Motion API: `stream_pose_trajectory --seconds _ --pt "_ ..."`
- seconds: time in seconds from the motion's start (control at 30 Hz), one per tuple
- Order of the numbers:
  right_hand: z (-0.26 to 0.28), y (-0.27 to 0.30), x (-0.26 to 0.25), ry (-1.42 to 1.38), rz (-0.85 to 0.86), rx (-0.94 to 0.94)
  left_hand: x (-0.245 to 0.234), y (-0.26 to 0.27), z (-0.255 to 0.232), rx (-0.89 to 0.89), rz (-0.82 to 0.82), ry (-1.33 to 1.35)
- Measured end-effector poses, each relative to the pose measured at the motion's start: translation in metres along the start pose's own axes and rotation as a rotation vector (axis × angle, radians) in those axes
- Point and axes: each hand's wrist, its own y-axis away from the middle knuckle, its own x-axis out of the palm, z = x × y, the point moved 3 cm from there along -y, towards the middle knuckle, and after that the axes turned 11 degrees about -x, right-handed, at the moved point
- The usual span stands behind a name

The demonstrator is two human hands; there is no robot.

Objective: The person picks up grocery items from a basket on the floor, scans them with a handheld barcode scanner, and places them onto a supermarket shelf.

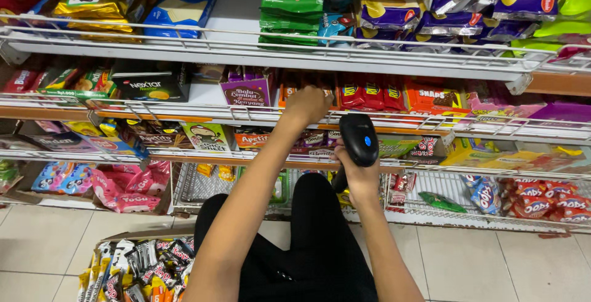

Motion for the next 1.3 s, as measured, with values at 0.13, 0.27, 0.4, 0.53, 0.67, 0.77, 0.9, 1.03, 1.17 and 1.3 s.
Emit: stream_pose_trajectory --seconds 0.13,0.27,0.4,0.53,0.67,0.77,0.9,1.03,1.17,1.3 --pt "-0.003 0.002 -0.002 0.001 0.013 0.001 0.011 0.033 0.005 0.091 0.038 -0.14" --pt "-0.01 0.004 0.006 0.017 0.009 0.004 0.02 0.039 0.012 0.285 -0.375 -0.152" --pt "-0.013 0.009 0.014 0.014 0.042 0.043 0.036 0.041 0.023 0.365 -0.532 -0.137" --pt "-0.012 0.012 0.021 -0.014 0.052 0.002 0.045 0.037 0.025 0.354 -0.554 -0.121" --pt "-0.011 0.015 0.023 -0.041 0.013 -0.011 0.052 0.043 0.023 0.327 -0.636 -0.181" --pt "-0.006 0.02 0.021 -0.043 0.014 -0.008 0.052 0.046 0.021 0.299 -0.608 -0.204" --pt "-0.005 0.027 0.021 -0.055 0.021 -0.014 0.043 0.062 0.022 0.342 -0.716 -0.219" --pt "-0.014 0.034 0.023 -0.046 0.114 -0.024 0.029 0.095 0.035 0.344 -0.819 -0.173" --pt "-0.036 0.05 0.044 0.019 0.17 0.061 0.024 0.155 0.091 0.272 -0.804 0.093" --pt "-0.058 0.086 0.104 -0.004 0.401 0.113 0.044 0.229 0.201 -0.006 -0.702 0.463"
